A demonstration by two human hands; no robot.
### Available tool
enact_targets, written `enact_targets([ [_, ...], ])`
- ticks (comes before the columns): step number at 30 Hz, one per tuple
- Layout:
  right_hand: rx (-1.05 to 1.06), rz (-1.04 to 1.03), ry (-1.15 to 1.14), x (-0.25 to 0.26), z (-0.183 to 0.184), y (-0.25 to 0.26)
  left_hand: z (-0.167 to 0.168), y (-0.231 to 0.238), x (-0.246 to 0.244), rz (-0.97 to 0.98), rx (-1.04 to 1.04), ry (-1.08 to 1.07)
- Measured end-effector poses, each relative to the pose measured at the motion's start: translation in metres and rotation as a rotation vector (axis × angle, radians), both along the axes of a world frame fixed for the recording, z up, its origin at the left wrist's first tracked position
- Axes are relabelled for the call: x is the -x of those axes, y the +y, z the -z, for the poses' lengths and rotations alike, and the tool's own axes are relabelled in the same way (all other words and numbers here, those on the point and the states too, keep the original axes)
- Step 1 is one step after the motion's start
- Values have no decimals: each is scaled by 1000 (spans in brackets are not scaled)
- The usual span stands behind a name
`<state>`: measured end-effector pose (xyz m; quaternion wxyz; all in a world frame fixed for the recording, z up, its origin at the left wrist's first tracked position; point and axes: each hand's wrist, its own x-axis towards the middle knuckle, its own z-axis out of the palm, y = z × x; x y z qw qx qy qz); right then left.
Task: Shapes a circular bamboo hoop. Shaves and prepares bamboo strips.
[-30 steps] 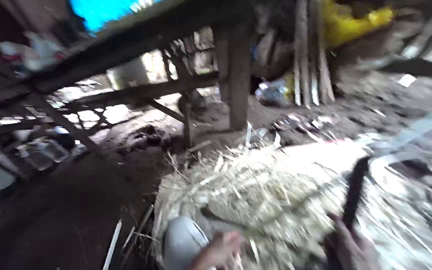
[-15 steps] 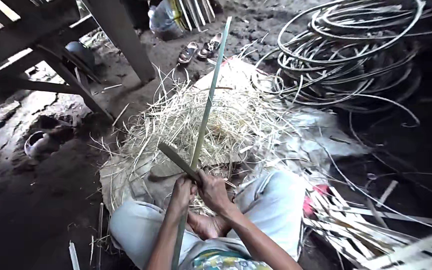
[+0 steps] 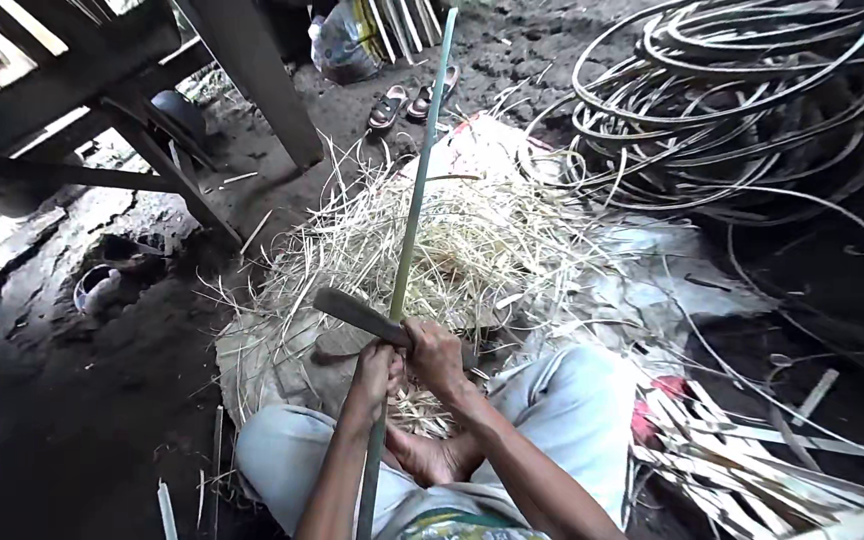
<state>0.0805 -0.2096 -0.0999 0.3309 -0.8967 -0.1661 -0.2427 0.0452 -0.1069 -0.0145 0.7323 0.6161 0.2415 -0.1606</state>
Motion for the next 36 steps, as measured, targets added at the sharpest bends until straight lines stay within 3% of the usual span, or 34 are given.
enact_targets([
  [5, 129, -101, -34, -19, -7, -13, -3, 4, 3, -10, 4, 1],
  [8, 96, 66, 371, -63, -19, -47, -1, 7, 25, 68, 43, 22],
  [10, 94, 169, 467, -78, -23, -62, 1, 8, 39, 79, 70, 28],
  [12, 77, 142, 425, -59, -27, -50, 6, 5, 29, 70, 47, 17],
  [15, 78, -22, 124, -14, -15, -23, 2, 0, 12, 74, -29, -6],
  [20, -44, 90, 466, -46, -28, -36, -5, 2, 42, 126, -36, 45],
  [25, 50, -107, 62, 2, -17, -9, -1, 9, 28, 88, -139, -22],
  [31, -47, -76, 125, 3, -26, 7, -12, 14, 31, 67, -131, -56],
  [34, 0, -129, 62, 11, -30, 9, -15, 18, 30, 25, -157, -73],
  [36, 48, -145, 158, -2, -38, -1, -16, 18, 33, 55, -177, -58],
])
